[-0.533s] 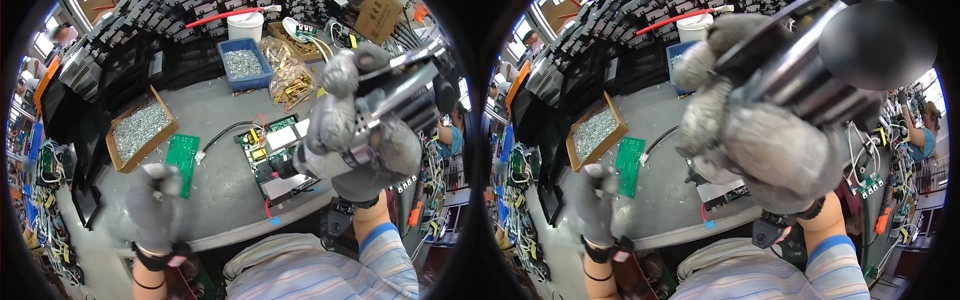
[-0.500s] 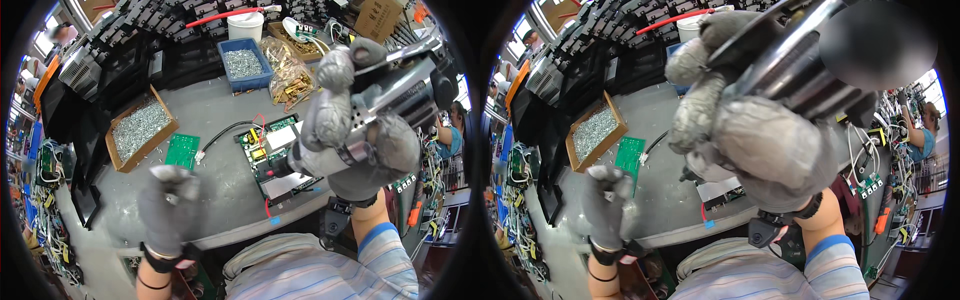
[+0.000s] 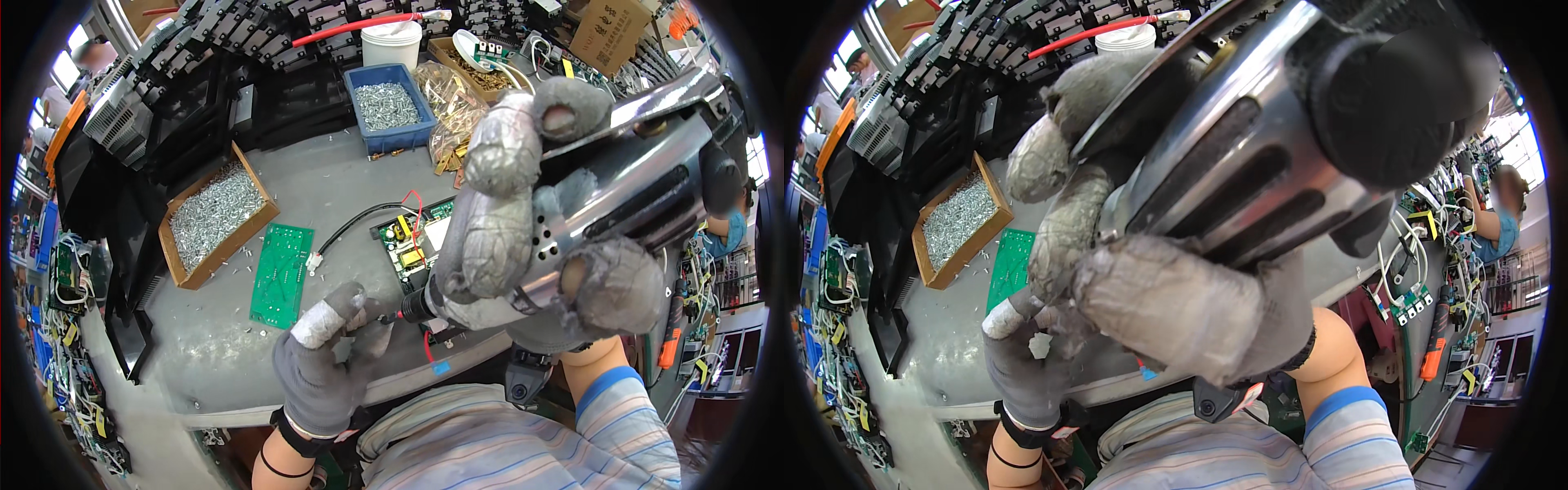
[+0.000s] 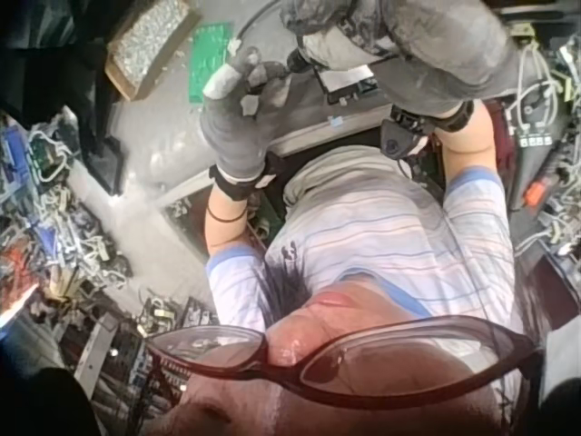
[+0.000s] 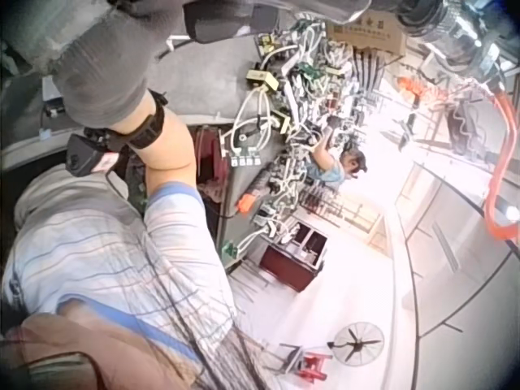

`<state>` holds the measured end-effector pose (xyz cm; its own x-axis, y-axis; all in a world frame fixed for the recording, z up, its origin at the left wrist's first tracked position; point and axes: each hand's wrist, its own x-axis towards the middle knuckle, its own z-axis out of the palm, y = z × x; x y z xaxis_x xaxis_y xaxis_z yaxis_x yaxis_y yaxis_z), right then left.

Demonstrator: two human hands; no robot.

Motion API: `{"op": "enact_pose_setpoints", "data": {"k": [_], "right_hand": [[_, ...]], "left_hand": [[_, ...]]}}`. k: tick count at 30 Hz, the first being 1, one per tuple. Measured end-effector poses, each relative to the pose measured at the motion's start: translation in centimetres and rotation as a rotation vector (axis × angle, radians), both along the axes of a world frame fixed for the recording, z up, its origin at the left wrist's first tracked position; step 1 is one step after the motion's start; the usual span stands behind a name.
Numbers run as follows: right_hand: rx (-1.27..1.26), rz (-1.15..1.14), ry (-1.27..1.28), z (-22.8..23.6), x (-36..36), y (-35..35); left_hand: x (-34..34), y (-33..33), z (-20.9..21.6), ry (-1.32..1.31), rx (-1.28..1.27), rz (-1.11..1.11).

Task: Assemble and screw components onto an electronic circuit board and power supply unit.

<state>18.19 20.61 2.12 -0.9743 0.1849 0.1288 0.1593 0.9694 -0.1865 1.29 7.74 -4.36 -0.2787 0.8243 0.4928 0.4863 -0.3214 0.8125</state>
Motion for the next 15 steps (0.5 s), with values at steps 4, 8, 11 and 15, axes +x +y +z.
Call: {"op": "enact_pose_setpoints", "data": {"k": [4,8,11,15], "right_hand": [[-0.038,0.03,0.002,-0.2,-0.1,0.2],[-0.069,0.039,0.013,-0.5,0.0,0.1],[-0.107,0.041,0.04,-0.3,-0.1,0.1],[-0.262,-0.03,0.245,1.3,-0.1,0.4]], "left_hand": [[-0.1,-0.1,-0.2,0.047,0.027,0.022],[0.1,0.1,0.2,0.119,0.047,0.056],[0.6,0.3,0.8,0.236,0.087,0.077],[0.4,0.5,1.8,0.437,0.109,0.189]]}}
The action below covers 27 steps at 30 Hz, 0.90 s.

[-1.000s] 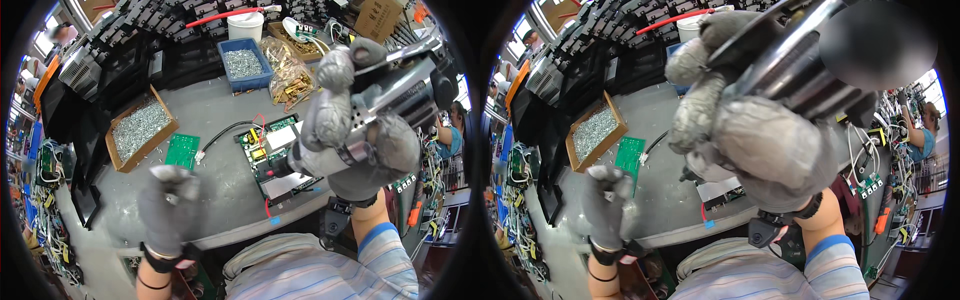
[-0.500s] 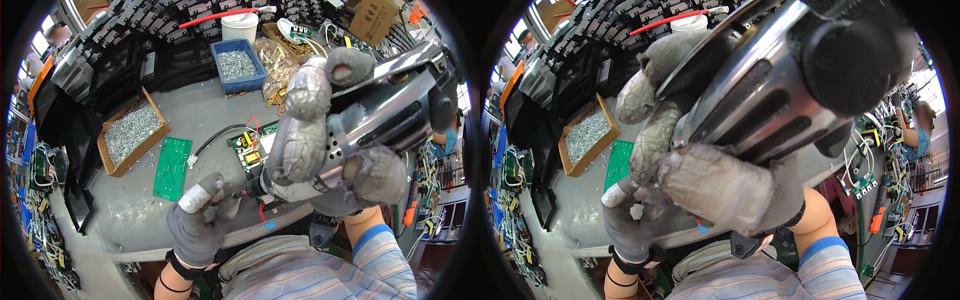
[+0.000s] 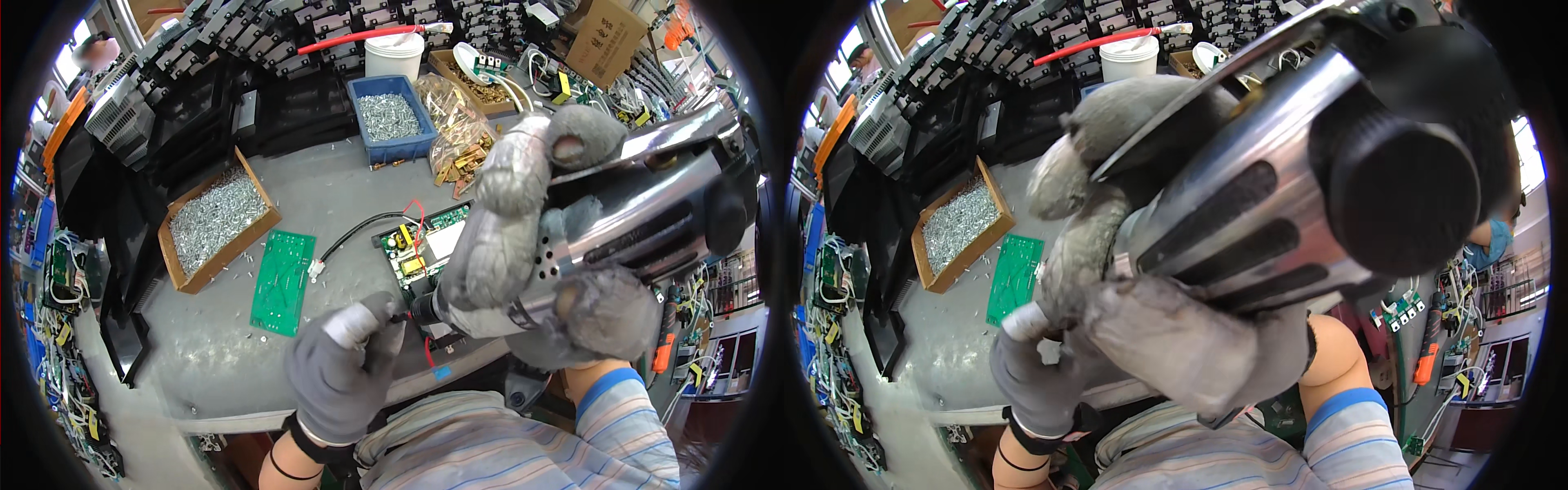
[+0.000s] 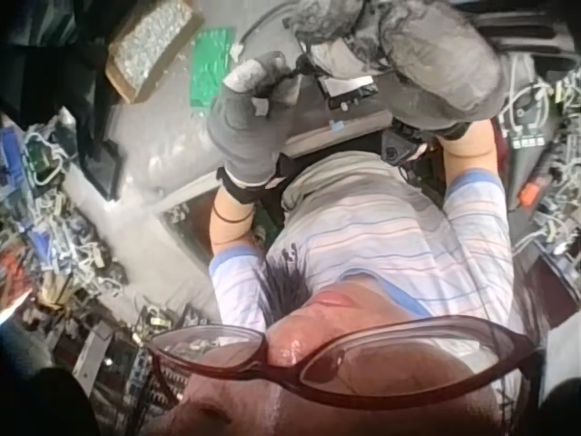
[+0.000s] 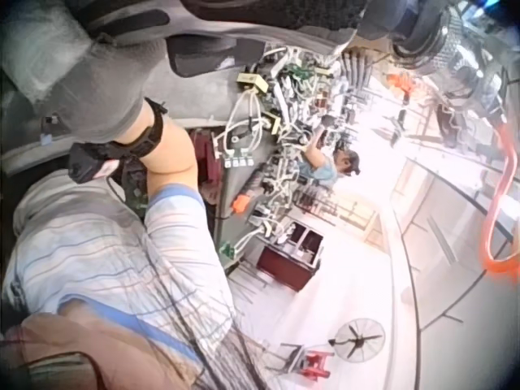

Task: Assemble and screw components onto an electronic circuit board and power supply unit.

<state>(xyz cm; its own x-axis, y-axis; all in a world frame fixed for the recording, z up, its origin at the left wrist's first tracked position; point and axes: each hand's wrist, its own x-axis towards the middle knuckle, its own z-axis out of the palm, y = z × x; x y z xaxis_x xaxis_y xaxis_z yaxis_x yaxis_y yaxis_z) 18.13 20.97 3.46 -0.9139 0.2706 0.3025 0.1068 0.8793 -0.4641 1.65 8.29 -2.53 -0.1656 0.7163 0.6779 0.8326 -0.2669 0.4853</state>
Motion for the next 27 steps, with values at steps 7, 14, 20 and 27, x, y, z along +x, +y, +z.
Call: {"op": "enact_pose_setpoints", "data": {"k": [7,14,20,27], "right_hand": [[-0.579,-0.12,0.529,2.7,-1.0,2.0],[-0.607,-0.124,0.333,-0.2,-3.4,5.5],[-0.455,-0.09,0.18,-1.7,-3.0,6.3],[-0.566,-0.142,0.281,-2.7,-3.0,6.6]], "left_hand": [[-0.9,1.7,0.3,-1.127,-0.458,-0.253],[-0.9,5.1,-3.3,-0.569,-0.657,-0.075],[-1.0,6.3,-4.9,-0.385,-0.488,-0.056],[-1.2,6.3,-4.7,-0.384,-0.554,-0.07]]}}
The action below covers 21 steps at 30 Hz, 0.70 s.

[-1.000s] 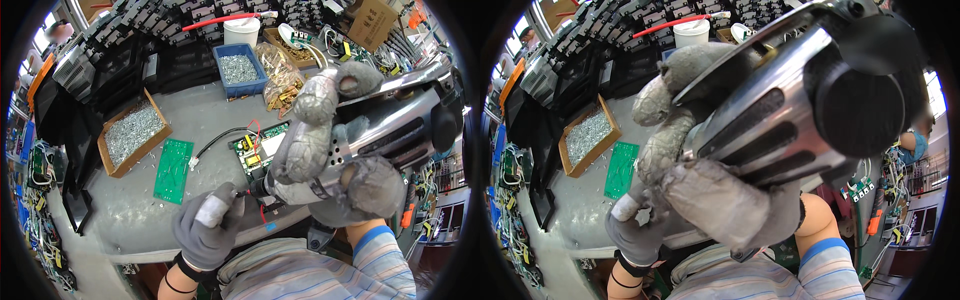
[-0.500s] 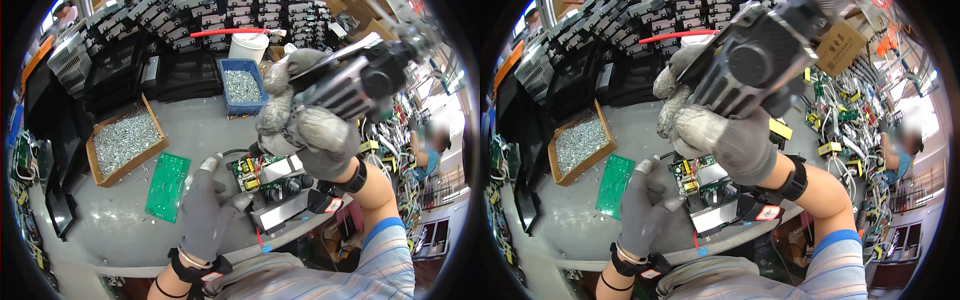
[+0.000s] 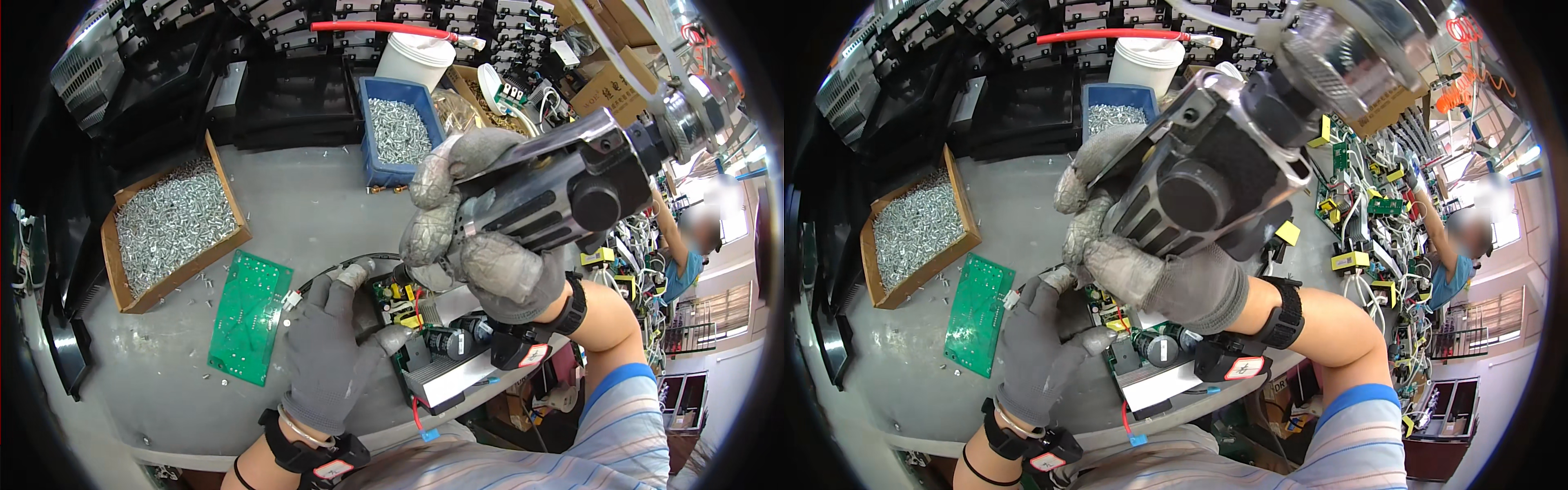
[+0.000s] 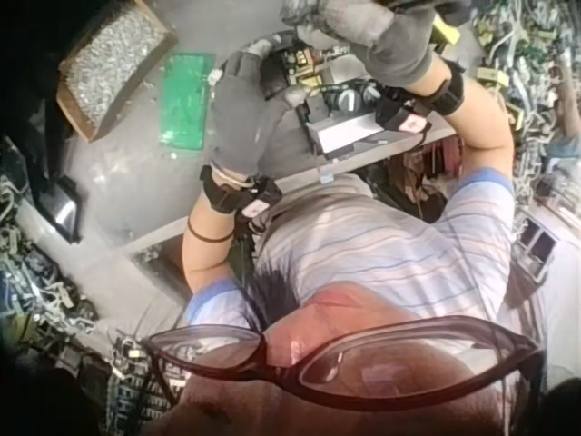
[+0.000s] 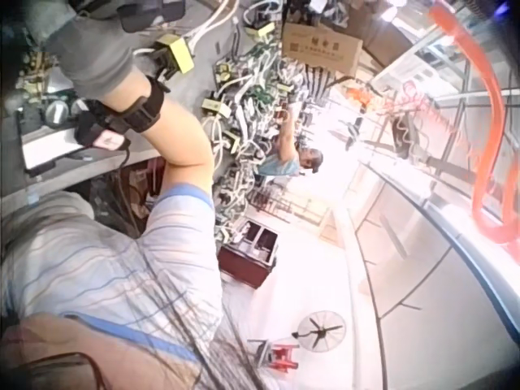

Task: Assemble and screw components onto an electronic circuit board and power supply unit.

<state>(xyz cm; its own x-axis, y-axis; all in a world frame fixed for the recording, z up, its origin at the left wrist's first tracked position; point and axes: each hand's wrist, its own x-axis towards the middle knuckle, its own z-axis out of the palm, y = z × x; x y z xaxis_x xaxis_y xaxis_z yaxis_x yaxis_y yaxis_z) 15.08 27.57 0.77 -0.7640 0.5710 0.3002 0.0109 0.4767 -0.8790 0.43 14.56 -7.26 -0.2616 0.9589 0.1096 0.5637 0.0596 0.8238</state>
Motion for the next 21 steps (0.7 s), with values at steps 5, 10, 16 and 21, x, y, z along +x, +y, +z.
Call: {"op": "enact_pose_setpoints", "data": {"k": [5,10,16,21], "right_hand": [[0.566,0.114,-0.278,-0.3,1.3,-0.2],[0.574,0.141,-0.285,-0.2,1.7,-0.6],[-0.179,-0.003,0.119,-0.2,-0.9,-0.4],[-0.247,0.001,0.183,-0.2,-2.0,-1.1]], "left_hand": [[0.1,0.3,-0.2,-0.04,-0.017,0.016],[0.2,0.3,-0.4,-0.1,-0.013,0.039],[0.1,0.4,-0.2,-0.072,0.005,0.043],[0.1,-0.1,0.3,-0.035,-0.072,0.013]]}}
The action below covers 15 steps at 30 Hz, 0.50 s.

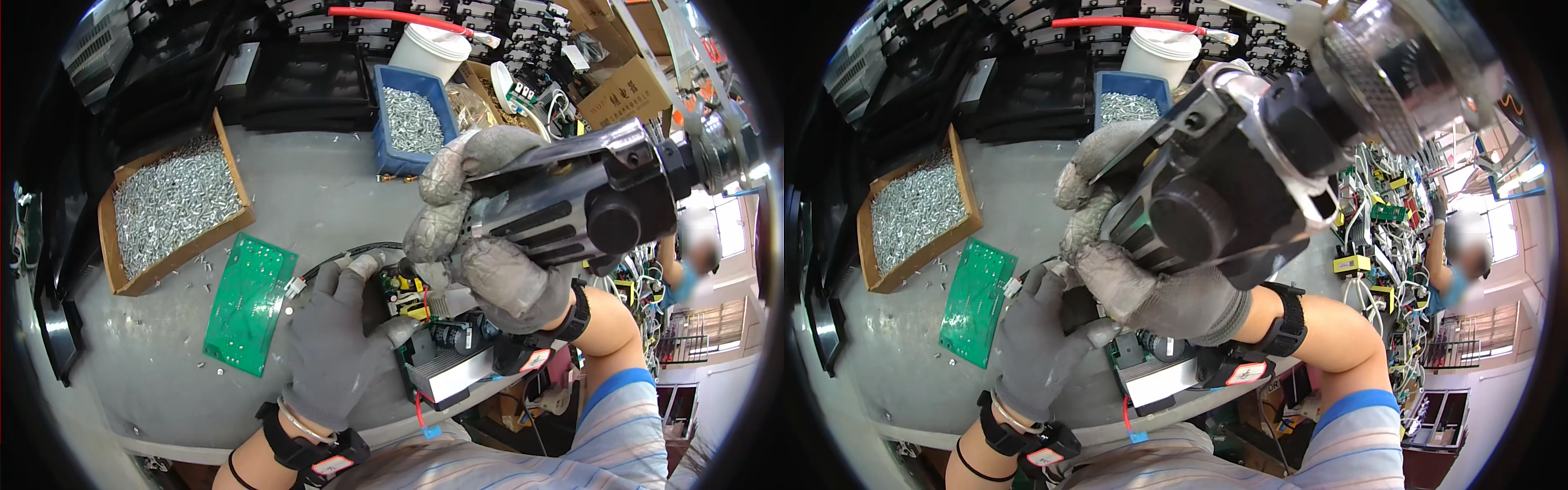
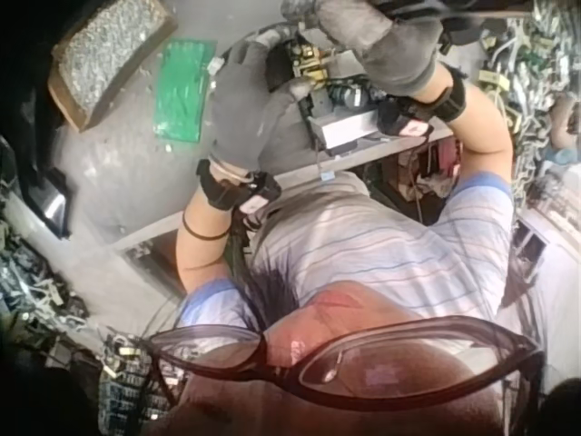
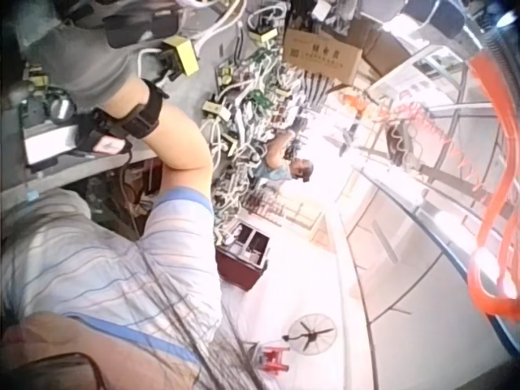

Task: Assemble and screw components onto an electronic circuit board and power supply unit.

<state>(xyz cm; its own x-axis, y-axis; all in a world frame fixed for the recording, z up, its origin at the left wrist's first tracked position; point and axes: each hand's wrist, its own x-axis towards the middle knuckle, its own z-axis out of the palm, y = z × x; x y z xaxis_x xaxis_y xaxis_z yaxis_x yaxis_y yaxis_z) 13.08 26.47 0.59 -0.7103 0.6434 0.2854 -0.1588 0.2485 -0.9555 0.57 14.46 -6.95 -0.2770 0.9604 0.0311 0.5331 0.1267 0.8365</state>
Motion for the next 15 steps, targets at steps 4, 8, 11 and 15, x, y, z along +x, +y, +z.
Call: {"op": "enact_pose_setpoints", "data": {"k": [4,8,11,15], "right_hand": [[-0.016,0.008,0.022,-0.2,-0.6,-0.7],[-0.026,0.02,0.046,-0.2,-1.2,-1.4],[-0.017,0.005,0.032,-0.2,-1.4,-1.5],[0.029,-0.008,0.004,-0.4,-1.2,-1.4]], "left_hand": [[0.0,-0.1,-0.3,-0.035,0.023,0.024],[-0.1,-0.1,-0.8,0.043,0.099,0.021],[0.0,-0.1,-1.0,-0.001,0.127,0.012],[0.1,0.0,-1.1,0.046,0.075,0.001]]}}
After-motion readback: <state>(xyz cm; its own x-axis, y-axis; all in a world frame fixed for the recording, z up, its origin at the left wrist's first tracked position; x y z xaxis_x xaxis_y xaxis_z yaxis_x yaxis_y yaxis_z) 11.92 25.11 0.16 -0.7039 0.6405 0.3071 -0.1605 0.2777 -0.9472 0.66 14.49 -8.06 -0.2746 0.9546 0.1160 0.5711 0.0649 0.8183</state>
